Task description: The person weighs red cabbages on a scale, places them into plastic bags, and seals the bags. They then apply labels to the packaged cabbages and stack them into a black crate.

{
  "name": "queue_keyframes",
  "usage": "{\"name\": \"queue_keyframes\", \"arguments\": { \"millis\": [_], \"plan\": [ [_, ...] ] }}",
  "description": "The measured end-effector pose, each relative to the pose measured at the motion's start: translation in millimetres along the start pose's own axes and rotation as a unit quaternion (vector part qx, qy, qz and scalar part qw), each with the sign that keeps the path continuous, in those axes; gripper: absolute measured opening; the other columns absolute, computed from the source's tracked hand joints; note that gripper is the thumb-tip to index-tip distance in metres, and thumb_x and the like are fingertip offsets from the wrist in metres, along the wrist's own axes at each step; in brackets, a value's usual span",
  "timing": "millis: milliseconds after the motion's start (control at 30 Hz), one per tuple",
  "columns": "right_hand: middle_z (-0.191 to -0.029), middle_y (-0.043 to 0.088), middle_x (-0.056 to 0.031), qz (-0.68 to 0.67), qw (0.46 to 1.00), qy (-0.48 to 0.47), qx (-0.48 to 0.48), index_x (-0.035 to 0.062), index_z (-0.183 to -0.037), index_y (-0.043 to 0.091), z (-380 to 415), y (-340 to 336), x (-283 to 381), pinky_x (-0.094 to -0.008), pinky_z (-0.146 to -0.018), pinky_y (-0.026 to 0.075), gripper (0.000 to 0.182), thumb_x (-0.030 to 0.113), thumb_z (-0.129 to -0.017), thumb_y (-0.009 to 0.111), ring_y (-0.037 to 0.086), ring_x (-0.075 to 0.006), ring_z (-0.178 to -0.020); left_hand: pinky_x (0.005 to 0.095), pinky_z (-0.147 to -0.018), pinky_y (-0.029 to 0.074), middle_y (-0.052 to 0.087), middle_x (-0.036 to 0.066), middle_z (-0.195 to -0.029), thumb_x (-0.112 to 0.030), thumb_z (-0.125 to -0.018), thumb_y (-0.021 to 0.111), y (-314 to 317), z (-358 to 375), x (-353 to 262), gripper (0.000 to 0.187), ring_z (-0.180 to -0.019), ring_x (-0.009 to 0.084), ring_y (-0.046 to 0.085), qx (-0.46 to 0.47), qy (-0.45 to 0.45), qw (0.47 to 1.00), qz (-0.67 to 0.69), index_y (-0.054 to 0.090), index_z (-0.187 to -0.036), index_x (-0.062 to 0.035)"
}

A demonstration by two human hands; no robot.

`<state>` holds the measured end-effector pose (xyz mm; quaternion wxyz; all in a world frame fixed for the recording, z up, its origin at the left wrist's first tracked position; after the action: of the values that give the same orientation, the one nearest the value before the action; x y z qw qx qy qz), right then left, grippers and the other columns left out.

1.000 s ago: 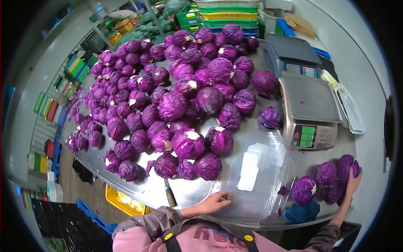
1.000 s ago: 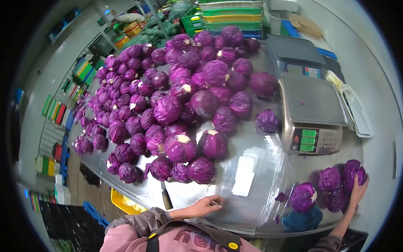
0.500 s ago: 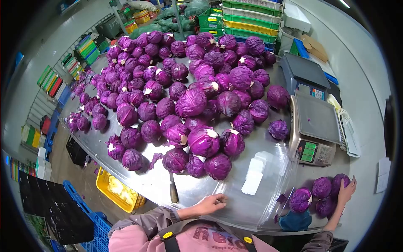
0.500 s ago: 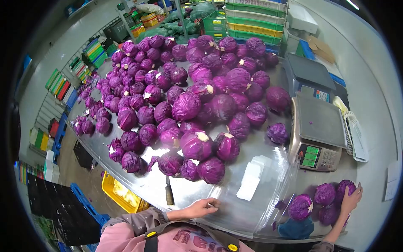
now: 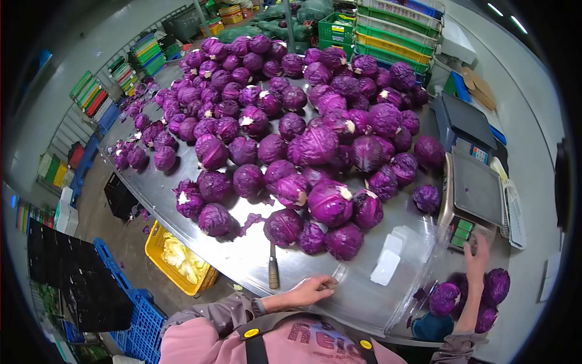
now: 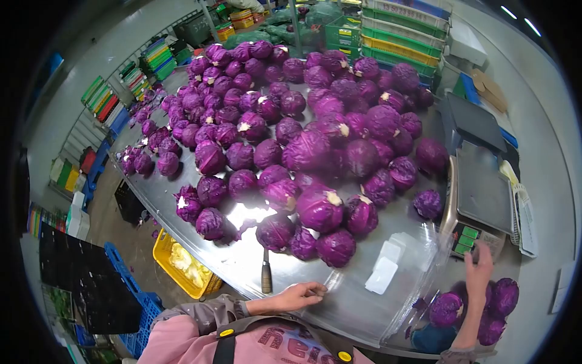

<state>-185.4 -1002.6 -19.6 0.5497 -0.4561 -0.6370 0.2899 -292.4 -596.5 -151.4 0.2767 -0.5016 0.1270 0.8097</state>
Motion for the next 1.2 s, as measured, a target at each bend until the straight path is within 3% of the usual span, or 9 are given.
{"name": "queue_keyframes", "arguments": {
  "millis": [100,300,500,567,767,800,967,1100,1200],
  "plan": [
    [-0.084,0.059,-0.0135,-0.035,0.997,-0.058,0.040,-0.0012,-0.100,0.056,3.6,38.1,48.8,-0.0320,-0.068,0.045,0.031,0.005,-0.070,0.063,0.056,-0.0227,-0.071,0.0306,-0.085,0.043,0.056,0.011,-0.105,-0.018,-0.086,0.052,-30.7,4.6,-8.3,0.036,-0.095,0.0189,0.056,-0.014,0.028,0.999,0.011,0.046,-0.119,-0.0041],
    [-0.083,0.061,-0.0140,-0.072,0.977,-0.130,0.155,-0.0012,-0.095,0.057,26.9,117.5,172.3,-0.0312,-0.063,0.046,0.029,0.005,-0.068,0.064,0.059,-0.0219,-0.063,0.0288,-0.087,0.041,0.053,0.007,-0.109,-0.011,-0.088,0.050,-155.1,21.2,-29.6,0.033,-0.101,0.0140,0.050,-0.043,0.140,0.980,0.133,0.044,-0.119,-0.0024],
    [-0.073,0.061,-0.0110,-0.046,0.987,-0.063,0.140,0.0000,-0.091,0.058,61.7,173.7,272.5,-0.0301,-0.061,0.046,0.023,0.005,-0.069,0.064,0.059,-0.0204,-0.060,0.0267,-0.083,0.043,0.057,0.006,-0.103,-0.008,-0.086,0.052,-350.2,60.9,-62.6,0.029,-0.093,0.0118,0.054,-0.151,0.232,0.956,0.091,0.049,-0.114,-0.0014],
    [-0.067,0.060,-0.0091,-0.092,0.984,0.040,0.147,0.0001,-0.087,0.059,73.9,183.4,296.2,-0.0294,-0.057,0.046,0.019,0.004,-0.069,0.064,0.057,-0.0186,-0.057,0.0276,-0.081,0.045,0.057,0.009,-0.106,-0.014,-0.086,0.054,-413.7,66.4,-54.4,0.032,-0.093,0.0142,0.055,-0.179,0.198,0.959,0.095,0.048,-0.115,-0.0016],
    [-0.065,0.059,-0.0087,-0.033,0.992,0.060,0.105,-0.0002,-0.085,0.059,82.5,191.3,350.4,-0.0293,-0.053,0.043,0.018,0.003,-0.068,0.063,0.057,-0.0181,-0.056,0.0266,-0.073,0.046,0.061,0.009,-0.097,-0.012,-0.083,0.056,-595.2,51.4,-28.9,0.027,-0.084,0.0134,0.057,-0.277,0.116,0.954,-0.024,0.056,-0.108,-0.0028],
    [-0.065,0.059,-0.0089,-0.024,0.993,0.049,0.106,-0.0004,-0.085,0.059,80.3,192.5,358.1,-0.0298,-0.053,0.043,0.018,0.003,-0.068,0.063,0.057,-0.0187,-0.056,0.0292,-0.078,0.047,0.059,0.009,-0.105,-0.014,-0.083,0.054,-627.9,43.7,-27.9,0.034,-0.088,0.0158,0.057,-0.282,0.171,0.937,-0.118,0.051,-0.114,0.0003],
    [-0.066,0.059,-0.0098,-0.005,0.991,0.078,0.106,-0.0010,-0.085,0.059,65.5,202.8,377.9,-0.0308,-0.054,0.043,0.018,0.001,-0.068,0.061,0.057,-0.0204,-0.057,0.0298,-0.073,0.047,0.055,0.017,-0.111,-0.019,-0.080,0.060,-764.3,-5.8,-44.4,0.047,-0.091,0.0199,0.056,-0.417,0.104,0.885,-0.180,0.044,-0.120,0.0004],
    [-0.064,0.056,-0.0099,0.023,0.988,0.097,0.116,-0.0019,-0.083,0.057,59.2,210.0,384.8,-0.0269,-0.052,0.044,0.016,0.003,-0.068,0.061,0.056,-0.0174,-0.056,0.0370,-0.088,0.041,0.051,0.024,-0.114,-0.034,-0.073,0.065,-820.7,-66.6,-56.3,0.074,-0.106,0.0318,0.051,-0.523,0.095,0.814,-0.234,0.030,-0.129,-0.0031],
    [-0.065,0.057,-0.0124,0.055,0.980,0.134,0.140,-0.0030,-0.082,0.056,59.2,212.8,386.2,-0.0291,-0.051,0.044,0.017,0.004,-0.068,0.061,0.058,-0.0210,-0.057,0.0422,-0.096,0.034,0.038,0.031,-0.124,-0.046,-0.064,0.069,-842.5,-120.0,-62.9,0.093,-0.115,0.0410,0.041,-0.532,0.081,0.821,-0.191,0.022,-0.134,-0.0045]
  ]
}}
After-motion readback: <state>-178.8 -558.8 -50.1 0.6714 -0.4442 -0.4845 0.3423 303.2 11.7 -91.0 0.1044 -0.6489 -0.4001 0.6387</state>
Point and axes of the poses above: each hand's wrist, its own z-axis away from the middle knuckle, its own y-axis out of the palm, x = y × z, the point moved 4 cm from there along -z, towards the middle knuckle
